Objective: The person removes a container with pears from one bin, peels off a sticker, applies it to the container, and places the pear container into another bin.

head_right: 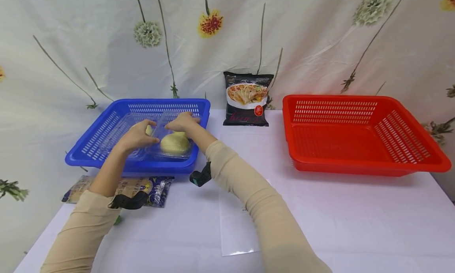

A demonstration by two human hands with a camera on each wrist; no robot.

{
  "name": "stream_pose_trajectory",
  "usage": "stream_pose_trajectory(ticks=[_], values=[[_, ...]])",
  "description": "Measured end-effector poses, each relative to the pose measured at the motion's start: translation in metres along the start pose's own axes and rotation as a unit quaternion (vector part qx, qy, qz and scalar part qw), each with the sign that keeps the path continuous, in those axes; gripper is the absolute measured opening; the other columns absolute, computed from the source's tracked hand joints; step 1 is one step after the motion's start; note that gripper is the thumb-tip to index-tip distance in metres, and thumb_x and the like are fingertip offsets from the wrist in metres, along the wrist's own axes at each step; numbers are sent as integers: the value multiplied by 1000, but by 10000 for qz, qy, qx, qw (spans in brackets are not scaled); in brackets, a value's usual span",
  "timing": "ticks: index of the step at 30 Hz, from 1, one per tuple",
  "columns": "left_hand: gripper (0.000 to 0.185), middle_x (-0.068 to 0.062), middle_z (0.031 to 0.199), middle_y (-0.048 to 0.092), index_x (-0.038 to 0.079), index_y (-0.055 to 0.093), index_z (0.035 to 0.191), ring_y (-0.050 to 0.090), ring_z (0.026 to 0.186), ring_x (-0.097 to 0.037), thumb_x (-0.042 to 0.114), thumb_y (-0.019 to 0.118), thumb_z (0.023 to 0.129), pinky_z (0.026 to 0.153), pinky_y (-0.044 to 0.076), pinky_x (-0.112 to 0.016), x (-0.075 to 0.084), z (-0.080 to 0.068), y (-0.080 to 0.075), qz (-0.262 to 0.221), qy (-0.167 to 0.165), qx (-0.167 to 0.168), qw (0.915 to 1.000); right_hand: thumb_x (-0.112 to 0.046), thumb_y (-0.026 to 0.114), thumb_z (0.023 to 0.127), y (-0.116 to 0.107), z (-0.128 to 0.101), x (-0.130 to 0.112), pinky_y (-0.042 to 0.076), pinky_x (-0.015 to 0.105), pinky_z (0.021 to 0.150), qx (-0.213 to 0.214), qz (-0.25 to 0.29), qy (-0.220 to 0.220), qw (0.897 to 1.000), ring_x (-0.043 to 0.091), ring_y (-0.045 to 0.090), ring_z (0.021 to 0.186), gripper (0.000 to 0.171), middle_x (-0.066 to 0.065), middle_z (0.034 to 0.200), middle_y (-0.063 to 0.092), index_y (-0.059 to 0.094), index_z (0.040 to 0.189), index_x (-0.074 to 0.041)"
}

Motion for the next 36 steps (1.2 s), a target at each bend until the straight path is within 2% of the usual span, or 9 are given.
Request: stream_pose_trajectory(ticks=[5, 9, 19, 22, 24, 26, 29, 32, 36], values=[[66, -40, 134, 36, -14, 26, 138, 38, 121, -53, 5, 61, 85, 99, 35, -59, 0, 1, 0, 78, 16, -20, 10000, -34, 67, 87, 4, 3, 4, 41, 63, 91, -287, 705, 201, 9969, 37, 30, 135, 88, 11, 153, 22, 13, 151, -9], [65, -39, 135, 35, -14, 28, 138, 36, 122, -53, 5, 61, 85, 101, 34, -59, -3, 2, 0, 88, 27, -36, 10000, -36, 66, 87, 5, 3, 6, 46, 59, 88, -255, 630, 250, 9974, 37, 35, 133, 91, 11, 154, 20, 8, 151, -8], [66, -37, 136, 33, -12, 25, 140, 38, 119, -48, 2, 59, 86, 96, 38, -56, -13, 1, 0, -573, -11, 19, 9984, -40, 63, 88, 1, -2, 13, 52, 45, 85, -382, 531, 74, 9978, 34, 40, 129, 96, 9, 157, 11, -4, 151, -11], [66, -35, 121, 42, -12, 24, 140, 51, 99, -39, 1, 60, 86, 83, 46, -49, -11, -1, -1, -724, 79, -22, 9973, -39, 62, 89, -3, -6, 13, 51, 46, 88, -474, 654, -54, 9967, 35, 39, 130, 94, 9, 157, 9, -2, 152, -11], [67, -28, 104, 48, -12, 23, 140, 53, 79, -28, 1, 60, 86, 69, 47, -40, -10, -4, -4, -819, 145, -57, 9965, -38, 62, 89, -6, -10, 10, 50, 47, 89, -487, 746, -201, 9958, 34, 38, 131, 94, 9, 157, 7, -4, 152, -12], [68, -22, 95, 47, -11, 20, 142, 51, 69, -21, 2, 59, 87, 62, 45, -35, -9, -7, -6, -991, 197, -93, 9948, -37, 63, 89, -9, -15, 7, 49, 46, 91, -464, 808, -376, 9949, 32, 36, 133, 96, 7, 158, 4, -6, 151, -12], [70, -30, 110, 48, -8, 15, 145, 57, 86, -33, 5, 57, 90, 69, 48, -39, -6, -15, -12, -1168, 204, -152, 9928, -36, 63, 89, -15, -24, 3, 51, 41, 90, -362, 814, -731, 9933, 29, 33, 135, 97, 7, 158, 2, -9, 151, -12], [68, -35, 129, 40, -4, 14, 147, 50, 111, -45, 6, 54, 93, 83, 46, -48, -1, -24, -19, -1374, 201, -97, 9903, -33, 63, 89, -24, -34, 0, 52, 36, 88, -247, 880, -1078, 9900, 27, 35, 134, 95, 8, 158, 5, -5, 151, -10], [69, -35, 131, 41, 1, 12, 149, 48, 117, -46, 9, 54, 94, 95, 40, -57, 7, -32, -30, -1545, 320, 36, 9875, -31, 63, 90, -37, -47, 0, 49, 35, 93, -53, 1035, -1396, 9848, 28, 40, 131, 89, 11, 157, 10, 3, 151, -8]])
Point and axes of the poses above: each hand's wrist, its own z-axis towards the middle knuckle, its own y-axis out of the palm, x = y × z, the point moved 9 cm from there along z, towards the middle knuckle
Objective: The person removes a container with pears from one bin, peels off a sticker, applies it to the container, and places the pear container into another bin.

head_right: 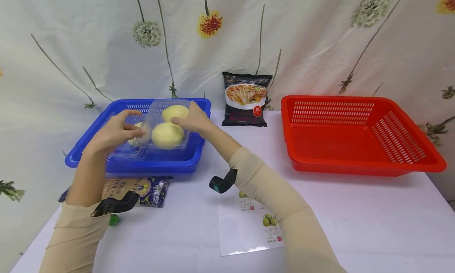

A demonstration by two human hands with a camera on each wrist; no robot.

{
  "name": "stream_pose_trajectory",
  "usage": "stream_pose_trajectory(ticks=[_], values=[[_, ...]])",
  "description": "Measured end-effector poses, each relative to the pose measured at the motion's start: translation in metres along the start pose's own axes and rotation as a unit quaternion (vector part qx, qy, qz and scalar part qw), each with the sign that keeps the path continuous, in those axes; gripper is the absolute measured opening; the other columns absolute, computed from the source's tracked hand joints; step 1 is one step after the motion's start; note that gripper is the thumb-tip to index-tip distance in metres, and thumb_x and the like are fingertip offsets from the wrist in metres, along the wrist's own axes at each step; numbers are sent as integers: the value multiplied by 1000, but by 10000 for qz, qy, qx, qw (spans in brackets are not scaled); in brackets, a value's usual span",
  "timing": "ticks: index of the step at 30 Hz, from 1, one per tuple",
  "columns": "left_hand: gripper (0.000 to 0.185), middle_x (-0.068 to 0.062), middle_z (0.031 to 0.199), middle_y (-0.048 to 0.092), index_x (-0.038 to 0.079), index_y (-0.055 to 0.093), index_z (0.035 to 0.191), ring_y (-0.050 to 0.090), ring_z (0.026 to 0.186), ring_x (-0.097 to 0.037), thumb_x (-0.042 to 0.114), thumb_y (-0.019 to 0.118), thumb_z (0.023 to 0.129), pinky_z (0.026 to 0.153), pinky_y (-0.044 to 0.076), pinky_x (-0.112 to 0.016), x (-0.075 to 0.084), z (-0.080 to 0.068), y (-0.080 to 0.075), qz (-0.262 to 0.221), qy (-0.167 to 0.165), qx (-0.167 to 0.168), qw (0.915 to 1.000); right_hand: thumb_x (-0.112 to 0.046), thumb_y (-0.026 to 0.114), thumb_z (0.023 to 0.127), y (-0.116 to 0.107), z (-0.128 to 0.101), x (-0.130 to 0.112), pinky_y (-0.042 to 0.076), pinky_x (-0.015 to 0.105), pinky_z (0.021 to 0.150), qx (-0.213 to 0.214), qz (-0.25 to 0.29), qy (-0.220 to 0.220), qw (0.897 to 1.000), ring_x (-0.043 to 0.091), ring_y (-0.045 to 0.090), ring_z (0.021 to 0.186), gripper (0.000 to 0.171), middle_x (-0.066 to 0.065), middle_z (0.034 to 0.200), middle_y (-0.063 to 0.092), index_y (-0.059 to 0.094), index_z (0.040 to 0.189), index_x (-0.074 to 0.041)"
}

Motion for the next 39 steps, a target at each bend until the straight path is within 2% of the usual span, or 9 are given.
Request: stream_pose_trajectory(ticks=[3, 6, 13, 18, 24, 27, 31, 39], values=[[71, -36, 129, 43, 5, 11, 150, 46, 119, -45, 13, 54, 95, 100, 34, -59, 9, -4, 0, -124, 124, -41, 9998, -30, 62, 90, -10, -9, -2, 43, 39, 100, 193, 90, -188, 9996, 28, 38, 132, 84, 13, 155, 18, 8, 151, -8], [69, -35, 129, 44, 6, 13, 150, 46, 119, -45, 17, 54, 96, 101, 34, -59, 17, -7, 1, -219, 264, -88, 9994, -28, 63, 89, -19, -18, -3, 39, 41, 104, 456, 140, -402, 9981, 27, 32, 136, 81, 15, 151, 27, 13, 151, -9], [62, -32, 123, 52, 6, 22, 148, 51, 114, -42, 20, 53, 96, 99, 38, -55, 36, -12, 6, -173, 756, 40, 9970, -17, 68, 85, -41, -34, -2, 45, 42, 98, 981, 562, -705, 9911, 34, 45, 126, 74, 20, 143, 39, 29, 147, -6], [57, -31, 123, 52, 6, 27, 147, 51, 113, -39, 18, 52, 97, 97, 39, -51, 48, -13, 16, -529, 956, 98, 9940, -13, 69, 84, -58, -43, 6, 48, 43, 94, 1239, 943, -910, 9836, 35, 53, 117, 69, 22, 142, 40, 36, 144, -5], [53, -26, 126, 50, 5, 34, 145, 51, 112, -35, 17, 52, 97, 94, 41, -44, 61, -7, 37, -1104, 977, 259, 9887, -11, 68, 84, -81, -57, 22, 48, 45, 92, 1589, 1305, -1177, 9715, 35, 56, 112, 63, 21, 139, 45, 41, 141, -5], [50, -24, 123, 52, 3, 38, 142, 52, 107, -32, 16, 53, 96, 86, 44, -36, 68, -1, 51, -1222, 1049, 429, 9860, -12, 68, 85, -91, -64, 33, 48, 43, 92, 1758, 1303, -1197, 9684, 33, 57, 108, 62, 21, 138, 47, 42, 141, -4], [47, -23, 117, 54, 0, 42, 139, 52, 102, -29, 13, 54, 95, 75, 43, -27, 77, 7, 70, -1344, 1229, 642, 9812, -12, 67, 86, -107, -73, 48, 47, 37, 92, 2112, 1254, -1192, 9620, 30, 55, 104, 59, 21, 137, 48, 43, 139, -3], [43, -19, 115, 54, 1, 47, 136, 51, 101, -26, 11, 54, 94, 71, 45, -25, 87, 21, 111, -1766, 1208, 896, 9727, -6, 62, 87, -134, -90, 75, 43, 19, 78, 2861, 1284, -1181, 9422, 22, 52, 95, 52, 22, 134, 50, 46, 135, 3]])
Point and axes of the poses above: each hand's wrist, its own z-axis towards the middle knuckle, its own y-axis out of the palm, x = y × z, the point moved 9 cm from there along z, towards the middle knuckle
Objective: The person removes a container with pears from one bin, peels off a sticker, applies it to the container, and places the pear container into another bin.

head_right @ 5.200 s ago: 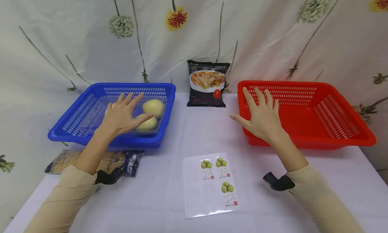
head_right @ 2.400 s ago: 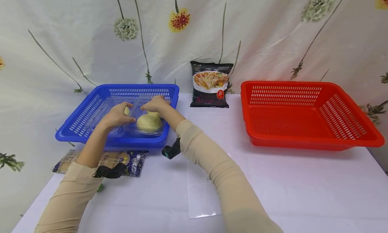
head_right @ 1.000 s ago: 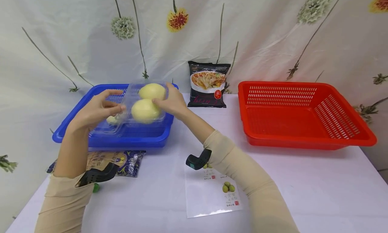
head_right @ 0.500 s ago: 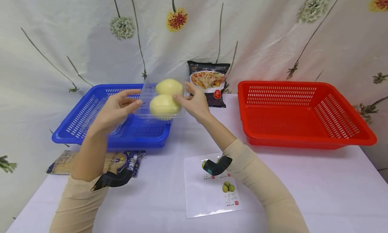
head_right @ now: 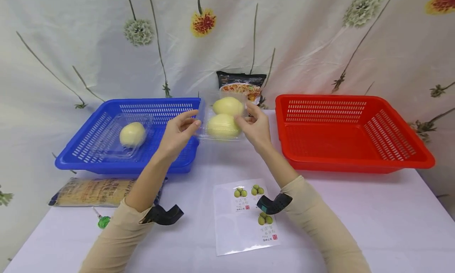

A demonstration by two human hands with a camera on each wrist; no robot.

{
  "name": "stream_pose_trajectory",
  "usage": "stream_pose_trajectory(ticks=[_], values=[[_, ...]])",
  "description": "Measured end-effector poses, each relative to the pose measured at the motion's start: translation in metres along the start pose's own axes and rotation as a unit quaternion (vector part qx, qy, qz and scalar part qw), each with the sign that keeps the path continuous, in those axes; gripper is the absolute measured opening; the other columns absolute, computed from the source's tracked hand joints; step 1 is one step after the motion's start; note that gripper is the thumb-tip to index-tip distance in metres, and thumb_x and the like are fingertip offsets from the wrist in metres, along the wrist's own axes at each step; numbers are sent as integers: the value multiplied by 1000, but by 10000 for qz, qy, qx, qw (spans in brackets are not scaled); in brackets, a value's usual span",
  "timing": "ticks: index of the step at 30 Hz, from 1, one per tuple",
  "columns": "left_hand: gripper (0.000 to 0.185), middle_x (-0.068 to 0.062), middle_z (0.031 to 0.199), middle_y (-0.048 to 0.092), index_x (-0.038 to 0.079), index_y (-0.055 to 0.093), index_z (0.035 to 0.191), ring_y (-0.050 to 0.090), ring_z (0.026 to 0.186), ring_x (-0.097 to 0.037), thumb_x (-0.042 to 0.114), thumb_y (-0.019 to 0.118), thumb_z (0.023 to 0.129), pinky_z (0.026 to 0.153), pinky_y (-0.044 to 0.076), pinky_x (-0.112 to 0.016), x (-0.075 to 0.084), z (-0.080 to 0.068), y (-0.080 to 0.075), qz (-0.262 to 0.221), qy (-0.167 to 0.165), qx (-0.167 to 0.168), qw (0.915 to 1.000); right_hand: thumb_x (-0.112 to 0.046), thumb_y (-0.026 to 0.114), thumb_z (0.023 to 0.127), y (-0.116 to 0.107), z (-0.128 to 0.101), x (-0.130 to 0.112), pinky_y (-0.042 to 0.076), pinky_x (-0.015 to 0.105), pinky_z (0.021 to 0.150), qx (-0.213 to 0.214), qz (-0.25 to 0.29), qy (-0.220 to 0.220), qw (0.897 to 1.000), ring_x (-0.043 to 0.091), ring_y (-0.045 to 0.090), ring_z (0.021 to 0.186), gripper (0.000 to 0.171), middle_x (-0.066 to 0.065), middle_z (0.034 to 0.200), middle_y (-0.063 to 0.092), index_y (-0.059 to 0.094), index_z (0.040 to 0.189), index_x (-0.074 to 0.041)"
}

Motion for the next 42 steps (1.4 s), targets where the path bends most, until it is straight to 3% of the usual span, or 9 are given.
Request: stream_pose_trajectory(ticks=[8, 14, 22, 28, 34, 42], values=[[45, -28, 125, 52, -5, 43, 136, 51, 117, -37, 6, 51, 93, 94, 46, -44, -8, 1, 38, 195, 2, -80, 9998, -3, 57, 84, -22, -8, 14, 43, 9, 63, 438, -228, -106, 9987, 6, 52, 78, 51, 24, 134, 49, 47, 133, 7], [45, -26, 136, 45, -6, 39, 138, 44, 126, -37, 6, 46, 95, 104, 38, -44, -16, 0, 54, 277, -137, -12, 9995, -2, 58, 85, -28, -10, 23, 43, 8, 59, 590, -566, -200, 9965, 3, 52, 74, 48, 24, 131, 52, 49, 131, 8], [45, -23, 143, 39, -6, 37, 139, 37, 132, -35, 6, 43, 97, 107, 34, -41, -39, 1, 61, 81, -262, -63, 9996, -3, 55, 85, -23, -14, 44, 43, 8, 58, 373, -862, 123, 9955, 17, 54, 81, 51, 22, 135, 50, 45, 134, 8], [46, -26, 140, 41, -8, 36, 139, 40, 130, -37, 5, 44, 96, 106, 36, -42, -44, 0, 66, 73, -157, -127, 9998, -2, 55, 86, -23, -15, 53, 42, 9, 57, 397, -854, 213, 9953, 30, 54, 89, 48, 23, 134, 49, 47, 132, 8], [45, -27, 139, 42, -9, 37, 138, 41, 128, -38, 4, 45, 95, 105, 37, -41, -47, 0, 69, 107, -70, -111, 9999, -2, 55, 84, -25, -14, 57, 42, 8, 58, 403, -848, 149, 9955, 28, 55, 88, 49, 25, 134, 49, 47, 132, 8], [46, -28, 135, 45, -5, 40, 138, 44, 126, -37, 7, 49, 95, 104, 39, -41, -55, -1, 65, 74, -233, -251, 9994, -2, 57, 82, -22, -12, 59, 41, 9, 59, 373, -900, 38, 9952, 20, 54, 81, 50, 26, 131, 51, 49, 130, 9]])
Point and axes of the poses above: each hand's wrist, its own z-axis towards the middle knuckle, its own y-axis out of the palm, x = y × z, the point moved 9 cm from there along z, towards the middle knuckle
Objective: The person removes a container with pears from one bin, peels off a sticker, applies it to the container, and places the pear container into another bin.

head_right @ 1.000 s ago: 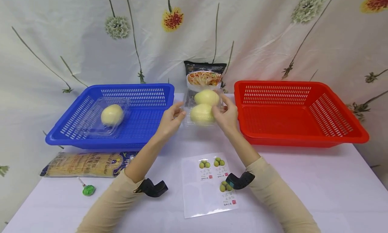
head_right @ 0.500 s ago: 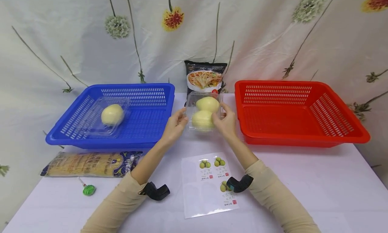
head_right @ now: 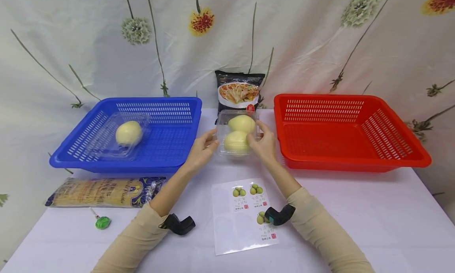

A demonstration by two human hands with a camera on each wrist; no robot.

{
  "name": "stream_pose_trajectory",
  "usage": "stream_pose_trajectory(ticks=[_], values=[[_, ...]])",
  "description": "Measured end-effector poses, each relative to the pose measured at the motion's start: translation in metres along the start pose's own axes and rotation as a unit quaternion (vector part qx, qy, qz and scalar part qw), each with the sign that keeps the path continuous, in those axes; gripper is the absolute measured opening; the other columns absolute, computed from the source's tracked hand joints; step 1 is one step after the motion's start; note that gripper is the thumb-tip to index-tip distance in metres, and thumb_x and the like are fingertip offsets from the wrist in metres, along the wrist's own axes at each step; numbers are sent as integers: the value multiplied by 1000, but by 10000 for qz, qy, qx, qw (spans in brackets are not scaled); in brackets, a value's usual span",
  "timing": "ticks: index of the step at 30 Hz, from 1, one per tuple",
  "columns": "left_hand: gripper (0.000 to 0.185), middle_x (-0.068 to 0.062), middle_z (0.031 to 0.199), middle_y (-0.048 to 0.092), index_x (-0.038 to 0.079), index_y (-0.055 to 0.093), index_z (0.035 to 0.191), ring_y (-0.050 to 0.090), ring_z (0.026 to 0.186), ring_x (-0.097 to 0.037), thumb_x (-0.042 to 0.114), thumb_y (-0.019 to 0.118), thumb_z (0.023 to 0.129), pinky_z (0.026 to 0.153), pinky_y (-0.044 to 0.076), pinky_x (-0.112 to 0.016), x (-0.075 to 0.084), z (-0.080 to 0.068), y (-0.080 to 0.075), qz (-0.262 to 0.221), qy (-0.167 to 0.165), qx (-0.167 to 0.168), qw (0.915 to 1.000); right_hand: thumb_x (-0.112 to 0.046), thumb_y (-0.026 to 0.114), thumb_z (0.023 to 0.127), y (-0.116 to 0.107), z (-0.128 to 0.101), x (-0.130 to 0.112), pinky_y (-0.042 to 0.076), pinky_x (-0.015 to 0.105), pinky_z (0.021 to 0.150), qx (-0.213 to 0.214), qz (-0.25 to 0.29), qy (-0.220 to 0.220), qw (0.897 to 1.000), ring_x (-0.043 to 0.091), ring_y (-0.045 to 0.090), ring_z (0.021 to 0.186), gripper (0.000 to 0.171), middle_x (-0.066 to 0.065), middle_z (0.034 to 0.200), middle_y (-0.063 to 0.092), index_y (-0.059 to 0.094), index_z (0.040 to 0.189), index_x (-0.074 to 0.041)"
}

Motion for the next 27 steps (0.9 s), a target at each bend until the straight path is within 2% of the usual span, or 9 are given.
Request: stream_pose_trajectory(ticks=[6, 13, 17, 27], values=[[47, -27, 137, 43, -4, 38, 139, 43, 127, -36, 8, 49, 95, 104, 39, -42, -5, 2, -5, 32, -56, -97, 9999, 0, 57, 79, 6, 0, -2, 42, 9, 57, 24, 182, -85, 9998, 19, 55, 77, 50, 29, 130, 50, 50, 128, 11], [47, -28, 137, 43, -3, 37, 140, 44, 126, -38, 8, 48, 95, 102, 41, -44, -16, 4, 1, 94, -239, -149, 9996, 1, 56, 80, 7, -1, 3, 42, 9, 56, -50, 154, -5, 9999, 33, 55, 87, 53, 28, 133, 48, 47, 131, 10], [47, -29, 137, 43, -4, 37, 140, 43, 127, -39, 6, 47, 95, 104, 38, -45, -20, 4, 5, 28, -313, -136, 9994, 1, 57, 80, 6, -2, 7, 41, 9, 57, -105, 117, 32, 9999, 35, 55, 90, 54, 28, 134, 48, 46, 132, 11], [50, -28, 133, 46, -2, 39, 138, 45, 125, -39, 2, 51, 90, 102, 40, -47, -20, -2, 10, -14, -465, -17, 9989, 1, 56, 80, 4, -7, 14, 42, 8, 58, -218, -26, -45, 9997, 34, 57, 89, 54, 28, 131, 50, 45, 131, 12]])
Point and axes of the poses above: each hand's wrist, its own z-axis towards the middle knuckle, its own y-axis out of the palm, x = y × z, the point moved 9 cm from there along z, towards the middle knuckle
